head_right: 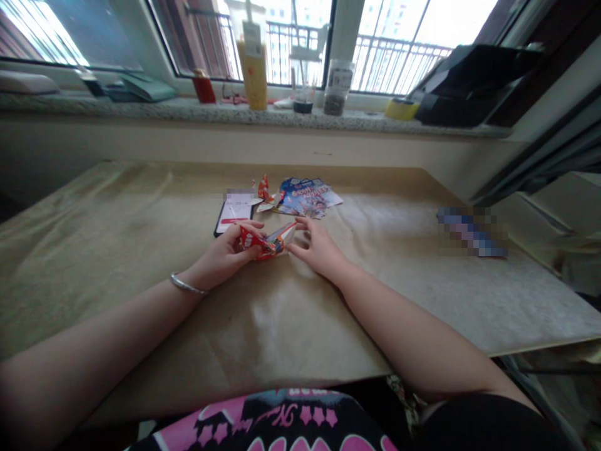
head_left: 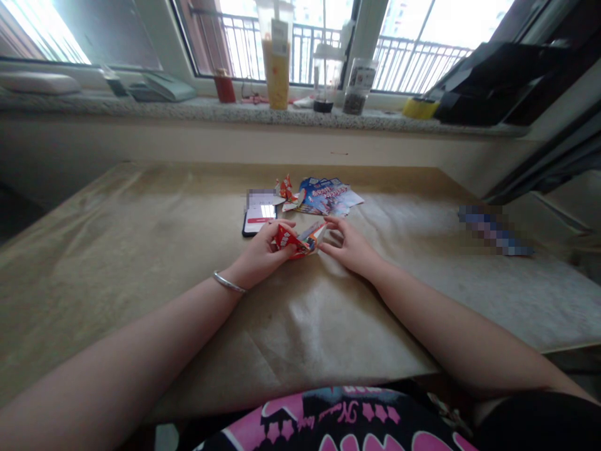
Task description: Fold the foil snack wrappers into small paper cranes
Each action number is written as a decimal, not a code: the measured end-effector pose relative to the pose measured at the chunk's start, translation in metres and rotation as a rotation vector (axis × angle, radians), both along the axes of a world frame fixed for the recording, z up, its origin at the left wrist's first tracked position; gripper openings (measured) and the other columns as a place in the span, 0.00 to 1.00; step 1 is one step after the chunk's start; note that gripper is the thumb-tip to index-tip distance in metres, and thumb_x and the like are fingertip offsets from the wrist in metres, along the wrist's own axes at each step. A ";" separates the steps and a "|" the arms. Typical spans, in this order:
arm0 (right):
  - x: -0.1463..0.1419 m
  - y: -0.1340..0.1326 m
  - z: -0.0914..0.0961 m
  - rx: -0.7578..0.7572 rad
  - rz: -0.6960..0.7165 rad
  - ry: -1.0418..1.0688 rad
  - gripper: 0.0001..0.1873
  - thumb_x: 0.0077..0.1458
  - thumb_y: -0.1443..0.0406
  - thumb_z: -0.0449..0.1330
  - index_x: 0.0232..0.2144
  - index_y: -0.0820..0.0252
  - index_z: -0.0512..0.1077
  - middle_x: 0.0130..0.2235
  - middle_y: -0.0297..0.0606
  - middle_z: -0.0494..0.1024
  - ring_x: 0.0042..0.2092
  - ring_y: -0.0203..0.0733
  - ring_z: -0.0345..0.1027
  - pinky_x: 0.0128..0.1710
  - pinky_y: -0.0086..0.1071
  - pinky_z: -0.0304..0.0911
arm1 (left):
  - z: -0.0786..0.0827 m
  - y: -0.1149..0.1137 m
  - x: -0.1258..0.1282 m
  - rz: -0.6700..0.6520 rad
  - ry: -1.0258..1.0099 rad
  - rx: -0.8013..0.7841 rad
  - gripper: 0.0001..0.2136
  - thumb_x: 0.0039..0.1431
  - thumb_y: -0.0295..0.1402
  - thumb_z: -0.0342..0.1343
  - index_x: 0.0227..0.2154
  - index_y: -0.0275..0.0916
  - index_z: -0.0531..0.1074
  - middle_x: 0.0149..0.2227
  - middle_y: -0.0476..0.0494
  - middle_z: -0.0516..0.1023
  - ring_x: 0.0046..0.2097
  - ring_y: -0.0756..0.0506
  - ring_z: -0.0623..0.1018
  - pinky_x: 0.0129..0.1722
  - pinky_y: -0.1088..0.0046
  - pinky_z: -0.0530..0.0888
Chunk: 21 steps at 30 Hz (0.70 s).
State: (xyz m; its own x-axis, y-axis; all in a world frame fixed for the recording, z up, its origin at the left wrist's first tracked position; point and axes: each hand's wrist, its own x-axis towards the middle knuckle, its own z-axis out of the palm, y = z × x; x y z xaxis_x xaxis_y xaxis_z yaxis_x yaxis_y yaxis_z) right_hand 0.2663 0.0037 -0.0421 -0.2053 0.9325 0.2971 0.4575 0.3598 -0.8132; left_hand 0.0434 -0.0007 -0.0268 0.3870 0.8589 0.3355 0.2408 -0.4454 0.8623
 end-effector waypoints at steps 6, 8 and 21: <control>0.002 0.004 0.000 0.004 0.126 -0.084 0.22 0.48 0.63 0.63 0.47 0.59 0.69 0.48 0.44 0.75 0.50 0.46 0.68 0.55 0.44 0.61 | -0.002 0.001 0.001 -0.014 -0.096 -0.096 0.11 0.51 0.34 0.58 0.36 0.36 0.66 0.51 0.38 0.67 0.50 0.42 0.71 0.49 0.63 0.70; 0.000 0.003 0.001 -0.021 0.192 -0.021 0.21 0.48 0.64 0.62 0.46 0.59 0.69 0.48 0.42 0.75 0.50 0.45 0.69 0.54 0.41 0.62 | -0.003 0.002 0.001 -0.021 -0.115 -0.087 0.10 0.51 0.34 0.58 0.34 0.36 0.66 0.51 0.38 0.67 0.51 0.42 0.71 0.51 0.62 0.69; -0.005 -0.002 0.000 -0.214 0.164 0.151 0.16 0.48 0.60 0.63 0.39 0.60 0.71 0.36 0.36 0.79 0.40 0.43 0.72 0.45 0.39 0.67 | -0.002 -0.001 0.004 -0.083 -0.261 -0.199 0.13 0.51 0.27 0.58 0.39 0.37 0.62 0.49 0.39 0.70 0.50 0.45 0.74 0.52 0.62 0.71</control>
